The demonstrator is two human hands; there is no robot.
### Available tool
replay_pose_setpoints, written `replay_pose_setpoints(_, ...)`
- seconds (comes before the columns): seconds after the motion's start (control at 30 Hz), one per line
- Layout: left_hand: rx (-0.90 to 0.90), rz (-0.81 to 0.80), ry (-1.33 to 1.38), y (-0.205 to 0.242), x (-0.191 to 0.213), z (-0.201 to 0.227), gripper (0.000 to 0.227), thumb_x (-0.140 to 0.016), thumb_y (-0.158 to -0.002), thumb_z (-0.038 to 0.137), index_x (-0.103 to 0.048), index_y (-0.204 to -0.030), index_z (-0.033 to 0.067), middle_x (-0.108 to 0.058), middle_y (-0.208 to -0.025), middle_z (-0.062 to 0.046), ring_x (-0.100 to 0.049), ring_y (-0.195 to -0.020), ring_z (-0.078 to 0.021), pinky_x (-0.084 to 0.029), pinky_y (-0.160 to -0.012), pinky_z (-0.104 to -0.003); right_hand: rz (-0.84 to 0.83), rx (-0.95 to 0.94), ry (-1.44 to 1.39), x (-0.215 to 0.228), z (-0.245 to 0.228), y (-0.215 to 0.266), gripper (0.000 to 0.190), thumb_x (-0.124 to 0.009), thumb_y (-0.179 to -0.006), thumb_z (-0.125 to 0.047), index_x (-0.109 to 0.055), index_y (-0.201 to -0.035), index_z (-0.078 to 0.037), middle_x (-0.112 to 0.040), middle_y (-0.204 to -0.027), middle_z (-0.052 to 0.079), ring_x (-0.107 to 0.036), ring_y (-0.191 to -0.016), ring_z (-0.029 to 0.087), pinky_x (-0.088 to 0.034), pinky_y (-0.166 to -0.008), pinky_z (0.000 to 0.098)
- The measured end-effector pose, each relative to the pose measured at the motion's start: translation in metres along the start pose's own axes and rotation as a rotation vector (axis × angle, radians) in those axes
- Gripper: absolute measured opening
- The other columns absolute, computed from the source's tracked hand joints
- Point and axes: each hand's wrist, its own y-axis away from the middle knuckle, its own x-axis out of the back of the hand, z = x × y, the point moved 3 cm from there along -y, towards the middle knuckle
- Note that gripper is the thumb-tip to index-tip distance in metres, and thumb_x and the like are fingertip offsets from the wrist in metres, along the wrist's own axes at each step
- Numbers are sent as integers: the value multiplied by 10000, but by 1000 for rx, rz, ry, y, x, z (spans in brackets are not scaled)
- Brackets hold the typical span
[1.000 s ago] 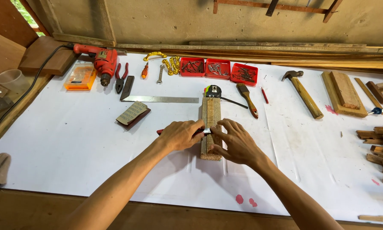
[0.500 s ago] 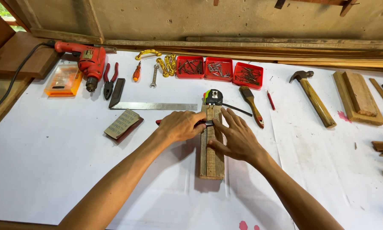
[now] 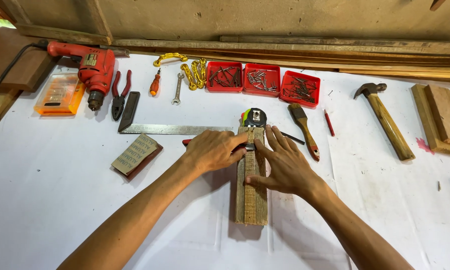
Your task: Shave a small piece of wood using a utility knife while holding it against a larger wood block.
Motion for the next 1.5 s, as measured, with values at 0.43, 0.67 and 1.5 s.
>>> replay_pose_setpoints(0.43, -5, 6, 13, 8, -4, 0, 304, -565, -984, 448, -617, -1098, 170, -719, -758, -113, -733, -719, -349, -567, -691, -524, 44, -10, 21, 5, -14, 8, 841, -674, -714, -765, -670, -1300, -162, -390, -1571, 253, -266, -1500, 416, -265, -1189, 566)
replay_pose_setpoints(0.67, 40, 36, 44, -21, -2, -13, 279, -573, -989, 415, -633, -1066, 154, -737, -736, -98, -747, -709, -331, -587, -659, -488, -83, -75, 5, 4, 6, -12, 1297, -691, -514, -930, -450, -1510, -135, -299, -1558, 303, -170, -1490, 443, -219, -1139, 657)
replay_pose_setpoints(1.5, 39, 68, 53, -21, -6, -15, 268, -604, -983, 386, -654, -1100, 150, -756, -836, -111, -744, -796, -345, -582, -733, -508, -190, -146, 33, 10, 4, -18, 1415, -703, -405, -960, -381, -1548, -189, -273, -1606, 245, -138, -1522, 419, -214, -1180, 636)
